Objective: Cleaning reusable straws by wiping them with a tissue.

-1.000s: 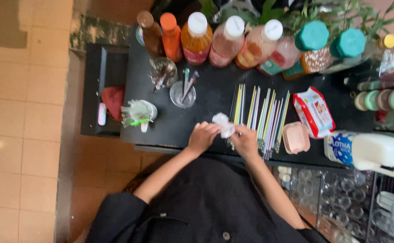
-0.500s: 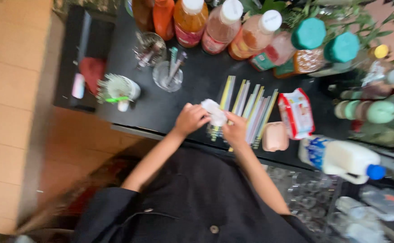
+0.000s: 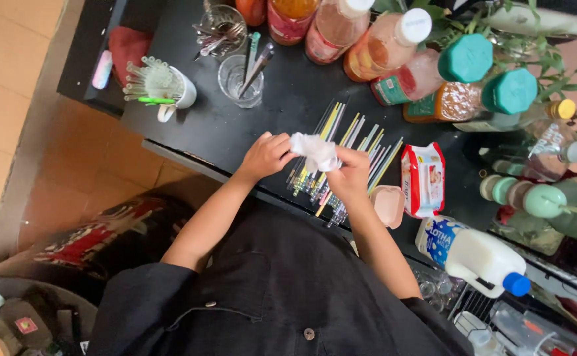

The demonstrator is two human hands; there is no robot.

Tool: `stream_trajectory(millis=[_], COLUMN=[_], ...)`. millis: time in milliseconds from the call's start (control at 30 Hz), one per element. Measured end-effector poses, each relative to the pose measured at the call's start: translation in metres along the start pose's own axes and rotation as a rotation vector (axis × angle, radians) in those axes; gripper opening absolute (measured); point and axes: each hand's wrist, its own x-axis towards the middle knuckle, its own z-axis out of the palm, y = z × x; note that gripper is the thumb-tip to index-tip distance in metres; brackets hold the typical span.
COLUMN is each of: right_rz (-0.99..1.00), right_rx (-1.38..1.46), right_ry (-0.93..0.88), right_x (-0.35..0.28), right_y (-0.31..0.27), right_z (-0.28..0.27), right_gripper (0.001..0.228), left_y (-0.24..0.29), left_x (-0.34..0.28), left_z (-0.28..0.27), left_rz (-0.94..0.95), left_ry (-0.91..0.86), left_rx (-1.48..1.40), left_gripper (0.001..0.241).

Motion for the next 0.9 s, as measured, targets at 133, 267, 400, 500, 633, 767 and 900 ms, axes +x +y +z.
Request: stream_trajectory(millis=[133,267,400,500,633,767,900], right_rz=[0.055,0.151,0.228,0.246,0.058,0.046,0.236], right_rx=[0.102,-0.048,-0.055,-0.161,-0.069,-0.058,-0.087], right_ry=[-0.046,-0.146,-0.196,-0.173,0.017,0.039,0.106], right_x=[-0.009,-0.01,-0.009,0.001,0.001,-0.01,-0.023], right_y=[0.05,0.084,0.072,0.031,-0.029,-0.02,0.046], right_z=[0.031,0.055,0.057,0.038,0.027,0.05,0.087], right_gripper=[0.016,0.023,0.026,0.024,0.02,0.022,0.025], left_y=[-0.006,-0.012,-0.016,-0.018,-0.016,-0.022,-0.037], left_x=[-0.005,-0.01,-0.006,-0.01,-0.007,-0.017,-0.013], left_z=[0.006,0.015,0.01,0.015,0.012,0.016,0.023], left_rz=[0.049,-0.029,-0.063,0.053,0.122,0.126,0.12], left_ry=[0.039,-0.083,-0.169,-0.072,-0.01,-0.034,-0.156], left_rx=[0.071,0.041,0.039,0.082,0.091,-0.005,0.079], left_gripper=[0.016,0.011,0.01,0.015,0.014,0.013,0.009])
